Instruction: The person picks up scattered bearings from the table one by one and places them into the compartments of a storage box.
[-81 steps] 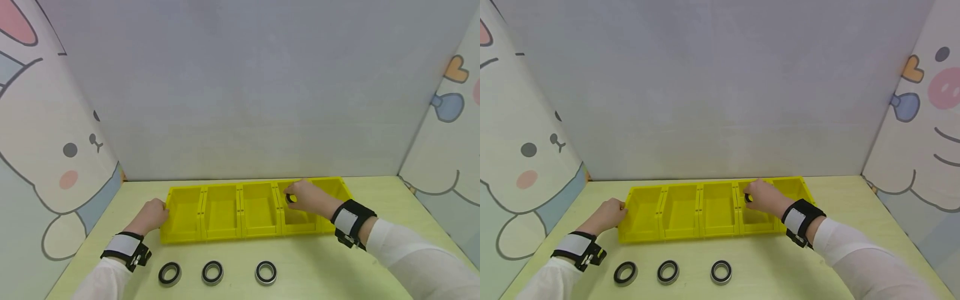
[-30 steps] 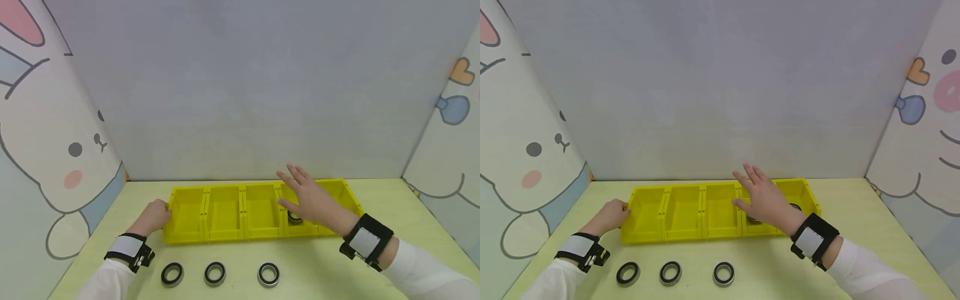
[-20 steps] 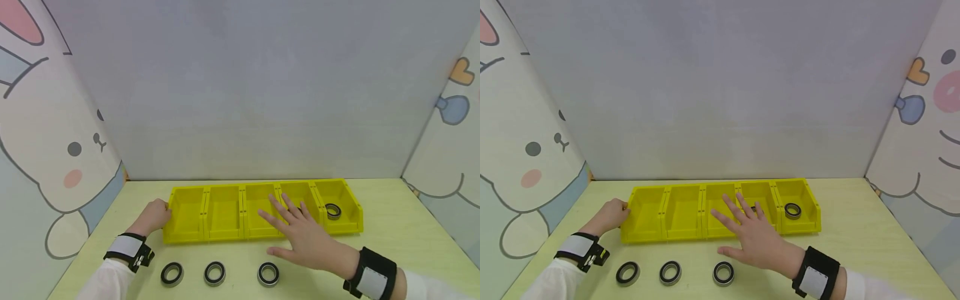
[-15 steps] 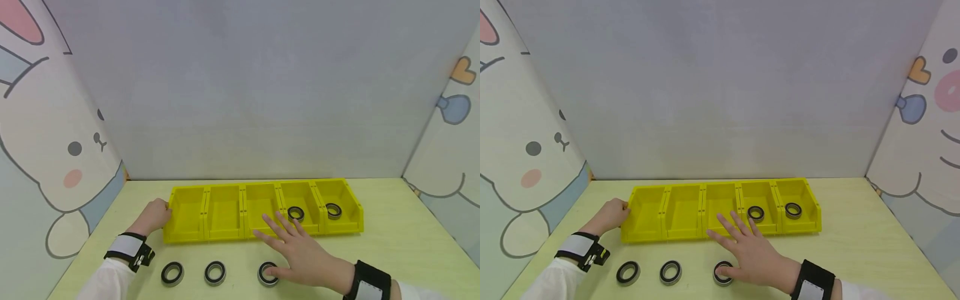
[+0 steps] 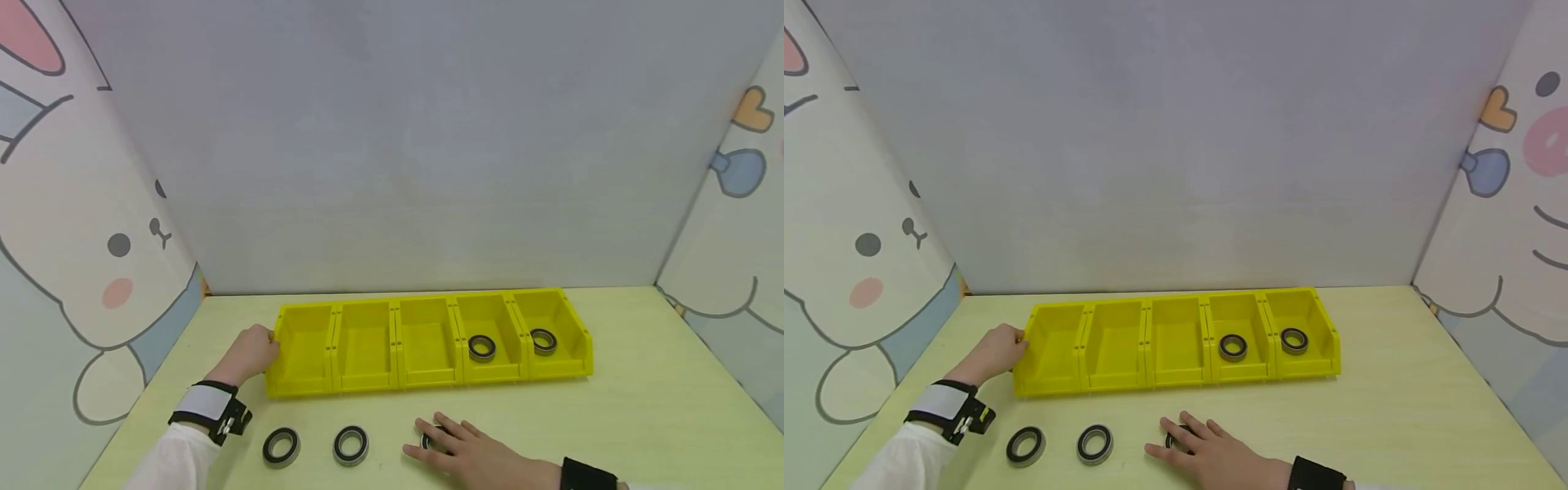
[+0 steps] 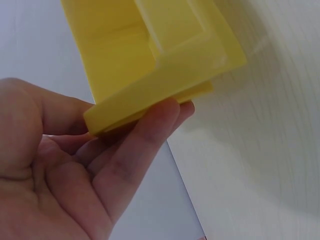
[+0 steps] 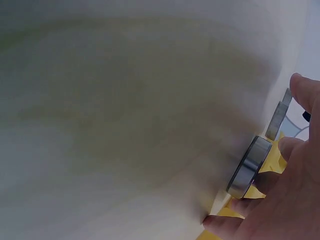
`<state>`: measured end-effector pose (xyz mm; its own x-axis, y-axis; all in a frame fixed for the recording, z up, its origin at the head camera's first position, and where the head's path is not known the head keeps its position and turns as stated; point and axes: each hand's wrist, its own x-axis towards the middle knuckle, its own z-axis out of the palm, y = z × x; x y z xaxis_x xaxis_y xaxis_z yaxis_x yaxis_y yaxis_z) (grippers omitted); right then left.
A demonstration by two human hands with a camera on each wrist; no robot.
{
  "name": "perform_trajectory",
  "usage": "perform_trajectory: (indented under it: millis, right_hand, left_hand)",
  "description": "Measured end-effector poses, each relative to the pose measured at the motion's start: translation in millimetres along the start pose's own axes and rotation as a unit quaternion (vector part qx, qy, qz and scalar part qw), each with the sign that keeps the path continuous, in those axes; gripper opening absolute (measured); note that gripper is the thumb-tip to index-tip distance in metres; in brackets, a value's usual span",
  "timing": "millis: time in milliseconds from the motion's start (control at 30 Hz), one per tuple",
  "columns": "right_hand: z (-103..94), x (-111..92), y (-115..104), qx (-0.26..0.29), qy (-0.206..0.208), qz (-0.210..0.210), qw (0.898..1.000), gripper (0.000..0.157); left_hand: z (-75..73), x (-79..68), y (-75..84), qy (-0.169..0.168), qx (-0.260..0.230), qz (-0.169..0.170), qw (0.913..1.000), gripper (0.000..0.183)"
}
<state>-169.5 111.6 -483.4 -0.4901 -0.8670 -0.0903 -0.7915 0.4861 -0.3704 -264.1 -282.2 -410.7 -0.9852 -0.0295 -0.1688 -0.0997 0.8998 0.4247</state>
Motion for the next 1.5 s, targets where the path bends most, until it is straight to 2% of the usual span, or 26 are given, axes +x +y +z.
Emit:
perform_trajectory:
  millis: [167, 333, 533, 633, 733, 867, 1033, 1200, 1367, 1500]
  right_hand:
    - [2.2, 1, 0, -0.011, 0.014, -0.015, 1.0, 0.064]
    - [0.6, 3, 1, -0.031, 0.024, -0.034, 0.999, 0.051]
    - [-8.3, 7, -2, 0.001, 0.01, -0.036, 0.999, 0.056]
    - [-10.2, 11, -3, -0.031, 0.019, -0.056, 0.998, 0.054]
    - [-12.3, 17, -4, -0.085, 0.031, -0.082, 0.993, 0.044]
    - [-19.5, 23, -6, -0.131, 0.033, -0.1, 0.986, 0.029]
    - [-30.0, 25, -8, -0.18, 0.023, -0.111, 0.977, 0.034]
    - [-47.4, 28, -10, -0.192, -0.013, -0.112, 0.975, 0.037]
    - [-81.5, 34, -18, -0.173, -0.045, -0.072, 0.981, 0.041]
    - [-112.7, 44, -24, -0.173, -0.044, -0.035, 0.983, 0.041]
  left_hand:
    - [-1.2, -0.3, -0.7, -0.003, -0.002, -0.003, 1.0, 0.021]
    - [-1.9, 0.8, -1.6, -0.005, -0.006, -0.003, 1.0, 0.021]
    - [-1.3, 1.7, -2.4, -0.007, -0.003, -0.002, 1.0, 0.021]
    - [-0.6, 1.6, -3.6, -0.004, 0.0, -0.003, 1.0, 0.02]
    - [-0.4, 1.2, -4.5, 0.002, 0.004, 0.002, 1.0, 0.02]
    - [-0.3, 0.7, -6.0, 0.006, 0.002, 0.005, 1.0, 0.019]
    - [0.1, 0.0, -5.9, 0.004, 0.002, 0.005, 1.0, 0.02]
    - [0.1, -0.7, -4.9, 0.008, 0.001, 0.008, 0.9999, 0.02]
    - [0.6, -1.9, -3.0, 0.013, -0.004, 0.019, 0.9997, 0.021]
    - [0.9, -2.0, -1.7, 0.012, -0.009, 0.018, 0.9997, 0.021]
